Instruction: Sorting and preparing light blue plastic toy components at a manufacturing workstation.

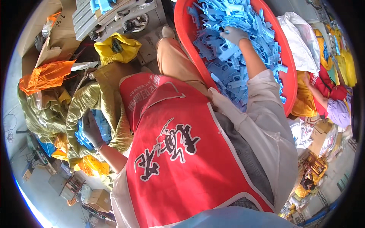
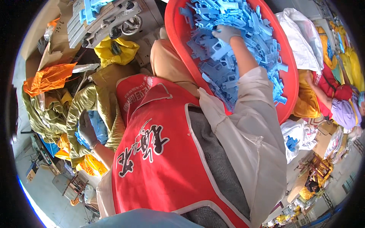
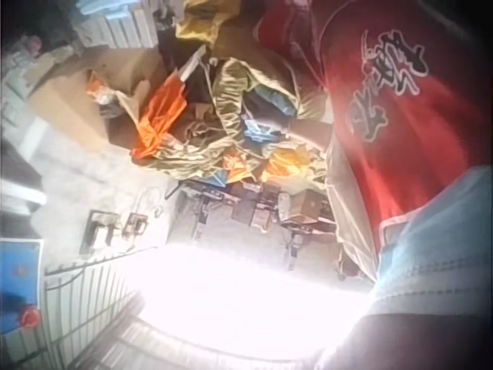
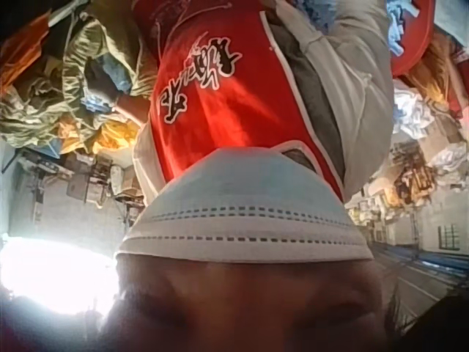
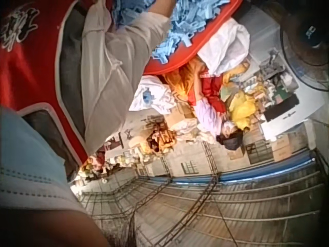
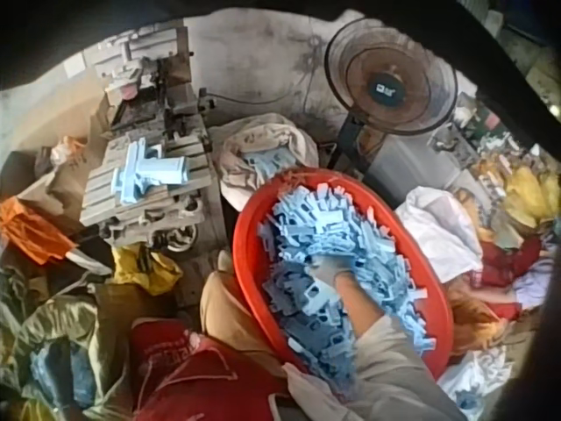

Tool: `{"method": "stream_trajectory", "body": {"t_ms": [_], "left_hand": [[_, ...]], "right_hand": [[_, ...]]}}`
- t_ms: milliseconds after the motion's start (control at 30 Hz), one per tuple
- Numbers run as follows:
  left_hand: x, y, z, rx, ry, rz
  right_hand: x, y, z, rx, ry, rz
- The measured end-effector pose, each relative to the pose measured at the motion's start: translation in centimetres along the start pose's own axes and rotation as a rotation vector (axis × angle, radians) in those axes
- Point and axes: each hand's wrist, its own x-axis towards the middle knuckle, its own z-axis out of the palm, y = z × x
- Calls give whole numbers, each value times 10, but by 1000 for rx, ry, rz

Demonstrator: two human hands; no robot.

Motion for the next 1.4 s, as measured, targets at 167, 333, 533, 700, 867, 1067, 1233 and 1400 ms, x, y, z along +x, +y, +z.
{"method": "stream_trajectory", "body": {"t_ms": [167, 333, 533, 700, 867, 1067, 1233, 1400], "left_hand": [[2, -7, 4, -40, -15, -1], [24, 5, 14, -37, 23, 103], [63, 91, 16, -26, 118, 440], [100, 159, 26, -111, 79, 629], [126, 204, 40, -190, 38, 686], [158, 243, 62, -24, -101, 749], [186, 253, 69, -62, -283, 812], [183, 250, 74, -33, -188, 823]], "right_hand": [[2, 69, 27, -3, -8, 219], [-51, 115, 74, 294, -51, -176], [-119, 79, 45, 309, -210, -272], [-145, 38, 16, 109, -69, -390], [-149, 42, -6, 351, 305, -364], [-141, 39, 11, 1188, 269, -66], [-120, 6, 3, 1448, 319, 45], [-78, -57, -50, 1631, 393, -428]]}}
